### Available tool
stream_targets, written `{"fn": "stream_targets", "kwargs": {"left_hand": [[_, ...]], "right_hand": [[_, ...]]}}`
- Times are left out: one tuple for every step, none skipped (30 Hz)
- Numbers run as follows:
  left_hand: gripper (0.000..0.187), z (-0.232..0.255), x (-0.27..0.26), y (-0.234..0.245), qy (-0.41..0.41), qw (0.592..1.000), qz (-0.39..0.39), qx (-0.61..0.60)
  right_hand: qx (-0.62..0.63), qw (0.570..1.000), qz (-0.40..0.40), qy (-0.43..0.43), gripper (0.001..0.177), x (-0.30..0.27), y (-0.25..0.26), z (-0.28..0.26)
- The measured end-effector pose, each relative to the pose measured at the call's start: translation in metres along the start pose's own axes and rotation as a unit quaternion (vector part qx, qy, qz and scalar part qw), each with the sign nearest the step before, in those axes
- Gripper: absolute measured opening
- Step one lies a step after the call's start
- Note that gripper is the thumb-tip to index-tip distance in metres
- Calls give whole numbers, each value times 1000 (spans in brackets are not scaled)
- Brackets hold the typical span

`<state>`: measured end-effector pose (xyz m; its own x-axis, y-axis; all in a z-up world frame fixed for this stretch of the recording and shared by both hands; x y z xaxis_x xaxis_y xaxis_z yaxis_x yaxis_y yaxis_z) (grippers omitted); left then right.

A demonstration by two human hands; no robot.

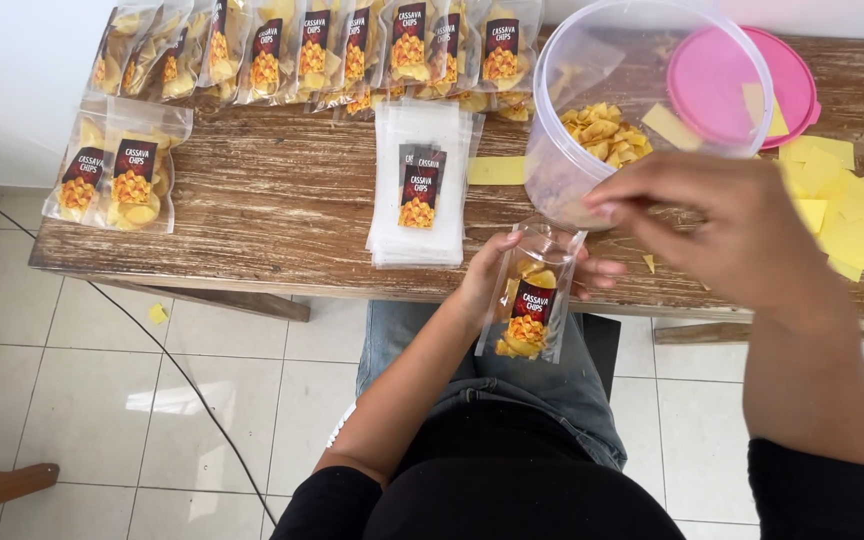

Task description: Manually filling small plastic bags with cassava chips from a large container

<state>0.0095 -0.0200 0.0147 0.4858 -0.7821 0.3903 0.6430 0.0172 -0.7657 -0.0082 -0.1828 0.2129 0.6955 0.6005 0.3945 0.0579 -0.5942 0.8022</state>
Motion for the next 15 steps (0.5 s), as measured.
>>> {"fn": "stream_targets", "kwargs": {"left_hand": [[64,-2,1,1,2,1000,1,-1],[65,-3,1,2,-10,1000,-7,5],[67,-2,1,3,-19,1000,-15,11],[67,-4,-4,4,-15,1000,-13,11],[67,-6,-3,6,-14,999,-1,-31],[68,-7,-3,8,-14,997,12,-72],[68,-7,-3,8,-16,997,10,-72],[67,-6,-4,9,-30,997,27,-68],[67,-4,-6,11,-46,996,47,-63],[67,-3,-6,8,-50,996,48,-61],[58,-1,-6,5,-57,995,48,-68],[50,1,-5,1,-65,994,48,-76],[50,-1,-6,5,-68,994,48,-73],[54,-3,-6,9,-63,994,40,-82],[59,-7,-6,12,-57,993,32,-94]], "right_hand": [[1,1000,1,-2,17,3,8,-3],[-14,1000,19,-12,13,6,16,-4],[-28,999,38,-22,9,9,22,-7],[-26,998,41,-26,9,12,22,-6],[-26,998,56,-23,8,17,25,-6],[-27,997,70,-21,9,22,27,-6],[-29,997,69,-20,9,23,26,-6],[-39,997,63,-17,10,25,23,-6],[-46,997,57,-11,11,27,19,-5],[-45,997,55,-7,11,27,12,-2],[-81,992,78,48,11,25,7,-1],[-116,983,101,104,13,23,1,-1],[-116,982,101,108,13,19,-4,4],[-156,971,146,103,13,14,-7,8],[-196,957,191,96,14,7,-9,12]]}}
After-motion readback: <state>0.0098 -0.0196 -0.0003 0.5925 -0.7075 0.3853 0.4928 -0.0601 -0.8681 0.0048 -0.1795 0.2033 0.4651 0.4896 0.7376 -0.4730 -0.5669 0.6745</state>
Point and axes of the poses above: each hand's wrist, its own x-axis towards the middle knuckle, its own y-axis out of the back of the hand, z = x × y, the point moved 2 cm from there along x, towards the middle knuckle
